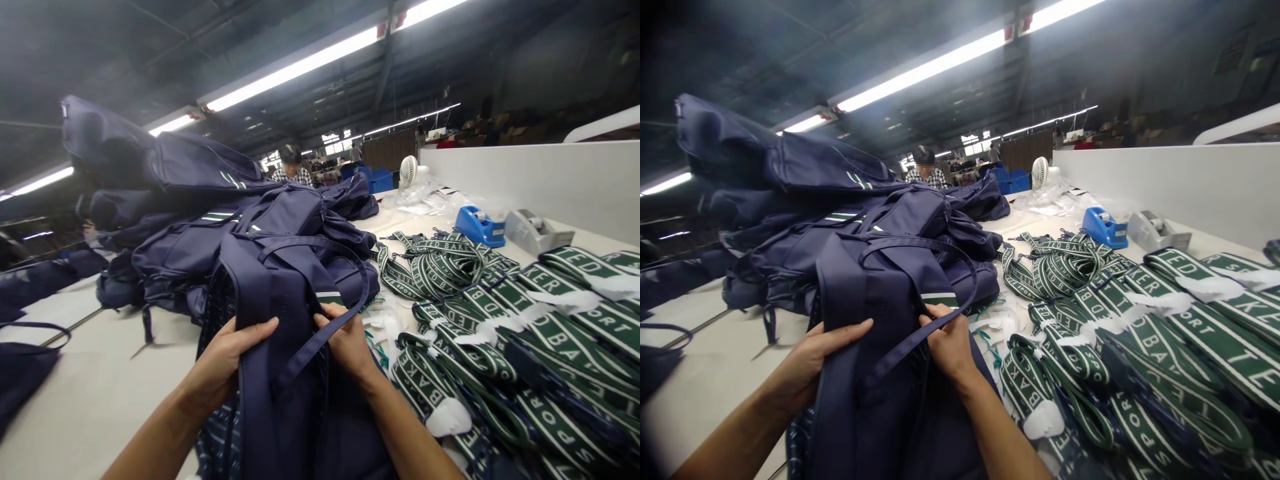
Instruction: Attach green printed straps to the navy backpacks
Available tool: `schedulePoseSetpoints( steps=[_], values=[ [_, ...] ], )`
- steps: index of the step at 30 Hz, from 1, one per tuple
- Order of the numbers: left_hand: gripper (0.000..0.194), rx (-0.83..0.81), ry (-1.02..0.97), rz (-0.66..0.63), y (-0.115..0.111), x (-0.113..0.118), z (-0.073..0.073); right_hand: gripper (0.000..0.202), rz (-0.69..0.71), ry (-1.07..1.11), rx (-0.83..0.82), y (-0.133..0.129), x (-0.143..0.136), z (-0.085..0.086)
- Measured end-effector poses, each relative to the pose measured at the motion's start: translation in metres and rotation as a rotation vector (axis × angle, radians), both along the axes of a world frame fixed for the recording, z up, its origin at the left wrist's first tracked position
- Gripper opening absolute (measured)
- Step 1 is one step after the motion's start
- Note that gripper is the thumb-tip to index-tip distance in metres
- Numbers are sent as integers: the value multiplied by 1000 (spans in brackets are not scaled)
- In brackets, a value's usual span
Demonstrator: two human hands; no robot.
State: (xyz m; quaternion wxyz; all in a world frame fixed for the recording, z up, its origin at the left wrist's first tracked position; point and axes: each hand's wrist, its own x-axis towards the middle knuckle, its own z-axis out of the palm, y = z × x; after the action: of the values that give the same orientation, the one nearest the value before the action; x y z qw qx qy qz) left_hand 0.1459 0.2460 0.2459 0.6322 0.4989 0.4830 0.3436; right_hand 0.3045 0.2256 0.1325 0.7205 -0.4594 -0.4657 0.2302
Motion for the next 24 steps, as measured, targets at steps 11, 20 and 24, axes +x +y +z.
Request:
schedulePoseSetpoints(
  steps=[11, 20, 24],
  values=[
    [38, 38, 49, 71, -12, 9, 6, 29, -19, -188, 63, -2, 6, 1],
    [38, -29, 44, 70, -3, 1, 0, 31, -80, -176, 110, -3, 0, 0],
    [36, -33, 37, 76, -6, 2, 0, 30, -66, -161, 113, -3, -1, 2]
  ],
)
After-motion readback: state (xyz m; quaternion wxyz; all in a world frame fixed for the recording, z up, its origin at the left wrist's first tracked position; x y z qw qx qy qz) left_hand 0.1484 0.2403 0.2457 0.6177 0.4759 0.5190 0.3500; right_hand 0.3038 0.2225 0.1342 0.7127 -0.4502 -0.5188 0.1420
